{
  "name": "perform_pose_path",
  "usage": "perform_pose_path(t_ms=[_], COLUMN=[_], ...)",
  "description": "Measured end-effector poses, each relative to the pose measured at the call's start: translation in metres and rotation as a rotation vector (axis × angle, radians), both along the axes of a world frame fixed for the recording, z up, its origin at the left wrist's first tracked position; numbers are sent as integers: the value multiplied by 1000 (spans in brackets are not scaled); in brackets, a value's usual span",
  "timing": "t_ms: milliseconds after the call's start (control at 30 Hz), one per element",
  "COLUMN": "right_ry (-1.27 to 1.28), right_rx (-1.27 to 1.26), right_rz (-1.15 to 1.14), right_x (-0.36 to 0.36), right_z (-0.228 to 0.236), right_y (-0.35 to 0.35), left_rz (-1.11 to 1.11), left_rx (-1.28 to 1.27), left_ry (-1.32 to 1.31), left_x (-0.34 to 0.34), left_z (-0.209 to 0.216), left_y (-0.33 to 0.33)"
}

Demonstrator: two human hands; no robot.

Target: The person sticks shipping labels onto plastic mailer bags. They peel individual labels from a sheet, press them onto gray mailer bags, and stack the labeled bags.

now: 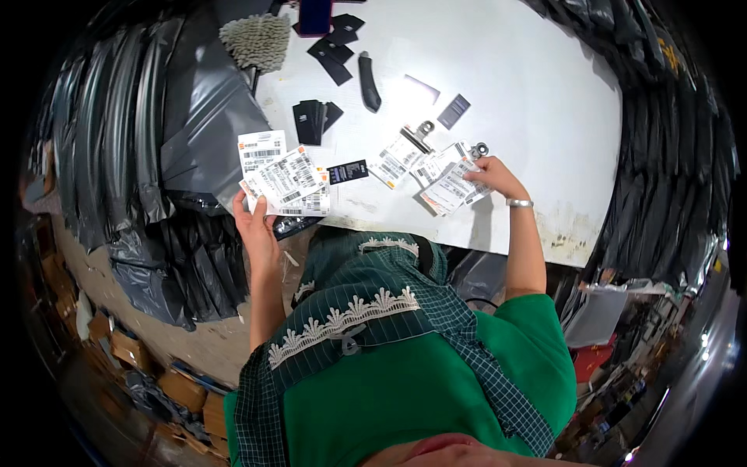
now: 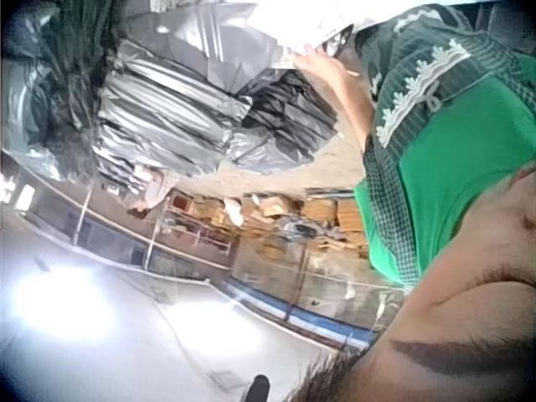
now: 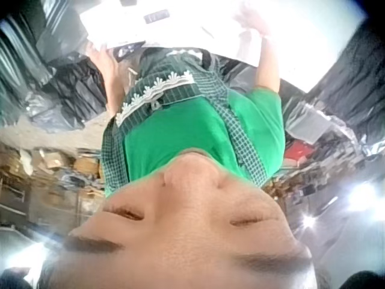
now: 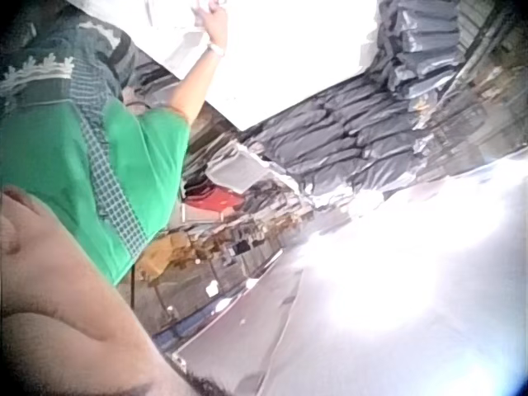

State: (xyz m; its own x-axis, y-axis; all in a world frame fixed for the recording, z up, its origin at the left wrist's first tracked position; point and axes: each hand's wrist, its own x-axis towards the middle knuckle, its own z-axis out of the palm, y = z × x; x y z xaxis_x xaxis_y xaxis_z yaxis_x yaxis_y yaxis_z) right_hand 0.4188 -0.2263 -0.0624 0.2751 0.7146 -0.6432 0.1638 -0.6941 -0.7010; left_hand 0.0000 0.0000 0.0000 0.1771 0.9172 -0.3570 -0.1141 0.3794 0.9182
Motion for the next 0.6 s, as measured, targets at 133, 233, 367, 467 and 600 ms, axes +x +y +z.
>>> perform_pose_path(t_ms=[133,233,367,467,600], right_ry=[-98,-313,-231,-122,-95], right_rx=[17,-3,1,38,134], right_rz=[36,16,40,130,186], right_x=[18,26,26,25,36], right_z=[21,35,58,85,82], right_y=[-10,-22,-13,15,43], left_rz=[-22,-42,-95,-105,-99], left_rx=[-4,-12,-33,-33,-6], left_ry=[-6,-5,0,31,38], left_x=[11,23,31,31,35], left_z=[5,4,1,1,9], left_y=[4,-2,-7,-6,-9])
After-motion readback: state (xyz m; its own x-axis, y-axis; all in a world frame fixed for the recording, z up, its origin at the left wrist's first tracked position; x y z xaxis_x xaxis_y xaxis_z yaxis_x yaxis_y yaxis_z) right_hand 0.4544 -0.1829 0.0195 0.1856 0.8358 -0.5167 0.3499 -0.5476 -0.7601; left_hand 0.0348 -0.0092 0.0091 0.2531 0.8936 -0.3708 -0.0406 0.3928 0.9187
